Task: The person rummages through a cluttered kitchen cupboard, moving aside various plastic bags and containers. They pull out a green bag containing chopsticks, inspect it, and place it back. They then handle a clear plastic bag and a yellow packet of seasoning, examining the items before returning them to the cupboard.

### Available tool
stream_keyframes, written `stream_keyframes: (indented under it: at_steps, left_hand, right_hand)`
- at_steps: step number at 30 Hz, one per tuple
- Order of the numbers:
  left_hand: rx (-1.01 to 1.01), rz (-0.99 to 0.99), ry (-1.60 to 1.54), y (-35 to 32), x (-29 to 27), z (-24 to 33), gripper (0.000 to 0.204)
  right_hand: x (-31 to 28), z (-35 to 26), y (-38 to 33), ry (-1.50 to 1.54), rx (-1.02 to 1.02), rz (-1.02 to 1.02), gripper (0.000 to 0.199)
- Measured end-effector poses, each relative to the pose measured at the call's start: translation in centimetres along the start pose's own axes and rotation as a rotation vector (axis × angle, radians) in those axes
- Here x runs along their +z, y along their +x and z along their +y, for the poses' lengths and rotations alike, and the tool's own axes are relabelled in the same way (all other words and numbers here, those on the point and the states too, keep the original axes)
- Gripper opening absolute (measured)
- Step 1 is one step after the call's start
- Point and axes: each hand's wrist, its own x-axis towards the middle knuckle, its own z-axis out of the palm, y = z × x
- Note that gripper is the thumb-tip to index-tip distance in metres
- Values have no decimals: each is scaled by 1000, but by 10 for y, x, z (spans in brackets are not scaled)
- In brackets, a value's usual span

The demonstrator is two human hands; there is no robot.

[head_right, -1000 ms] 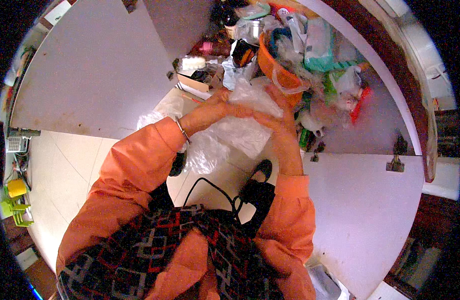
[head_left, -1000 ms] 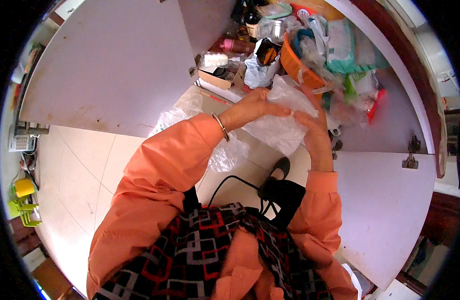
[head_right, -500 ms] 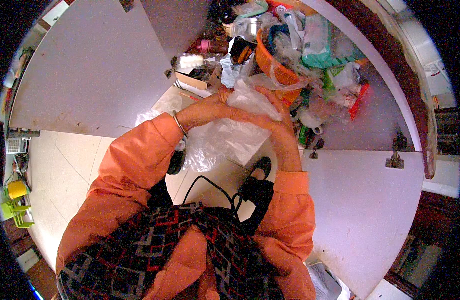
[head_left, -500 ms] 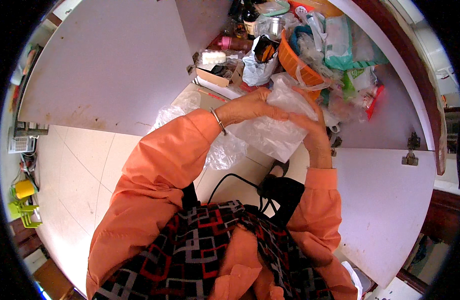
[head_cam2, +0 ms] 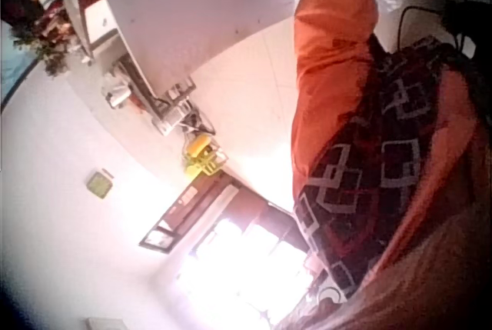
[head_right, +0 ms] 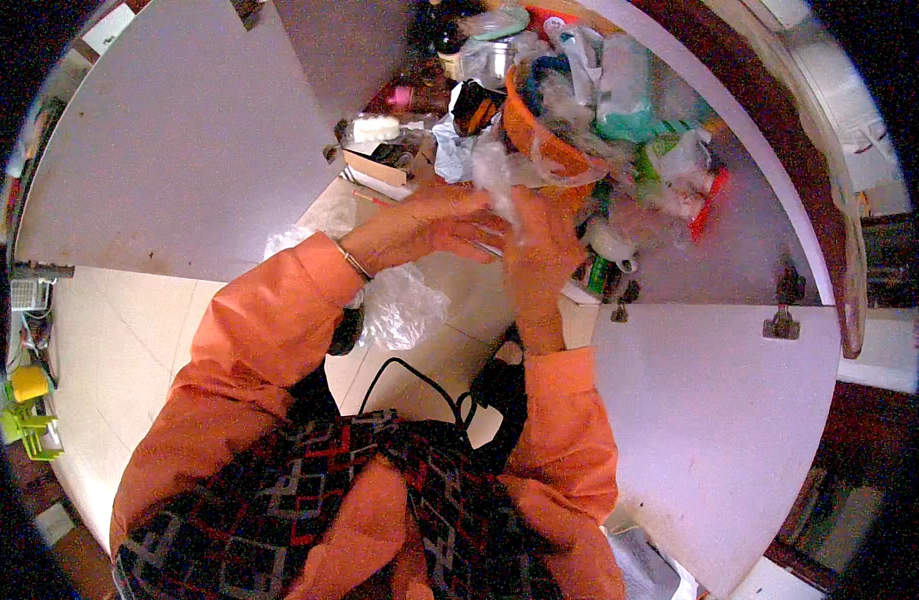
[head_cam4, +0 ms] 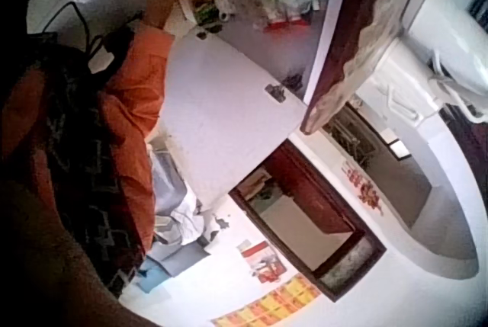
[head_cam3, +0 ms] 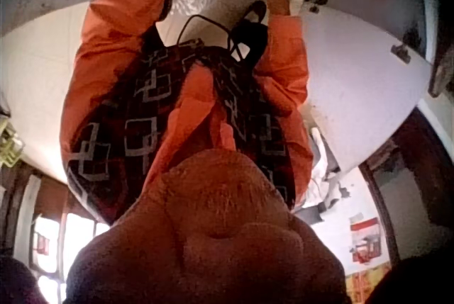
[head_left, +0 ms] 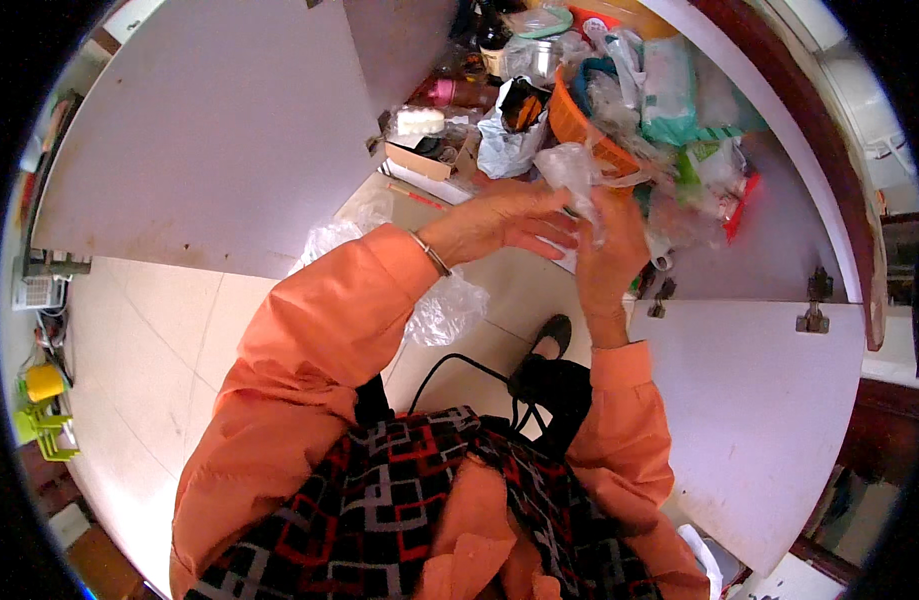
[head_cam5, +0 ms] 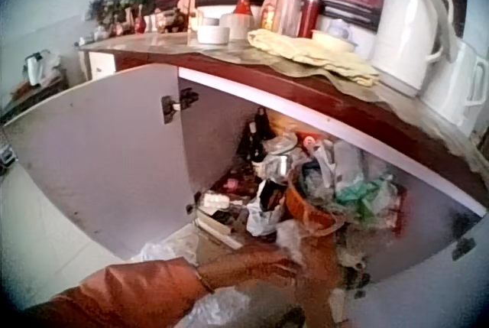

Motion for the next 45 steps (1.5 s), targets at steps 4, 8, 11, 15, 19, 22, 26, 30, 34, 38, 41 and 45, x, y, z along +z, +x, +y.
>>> stream_keyframes:
  at_steps: [4, 8, 11, 15, 19, 22, 26, 30, 34, 38, 41, 45]
  left_hand:
    - [141, -132, -157, 9, -3, -11, 36]
    - [202, -40, -244, 6, -1, -14, 32]
    - [287, 8, -272, 15, -9, -22, 29]
    - [398, 96, -315, 22, -15, -28, 27]
    - [380, 117, -397, 22, -15, -19, 28]
    - [355, 96, -378, 23, -20, -25, 29]
    - [353, 111, -348, 24, -23, -26, 27]
    - [397, 170, -262, 25, -28, -31, 27]
    - [377, 224, -240, 25, -30, -30, 26]
    - [317, 204, -218, 26, -26, -29, 25]
    - [283, 212, -195, 25, -16, -29, 25]
    - [376, 222, -125, 29, -25, -41, 26]
  right_hand:
    - [20, -31, -6, 486, 360, 70, 21]
    - [13, -33, 0, 741, 636, 6, 16]
    - [23, -18, -8, 663, 603, -45, 16]
    - [21, -11, -6, 377, 475, -14, 27]
    - [8, -3, 6, 816, 724, -50, 48]
    - [-1, 4, 9, 1232, 1079, -387, 62]
    - [2, -4, 9, 1123, 1073, -441, 54]
    - [2, -6, 9, 814, 750, -399, 44]
    - [2, -3, 9, 820, 783, -368, 39]
    - [5, 8, 2, 696, 736, -322, 37]
    - [13, 21, -10, 163, 413, -363, 38]
    - [14, -17, -6, -229, 106, -452, 49]
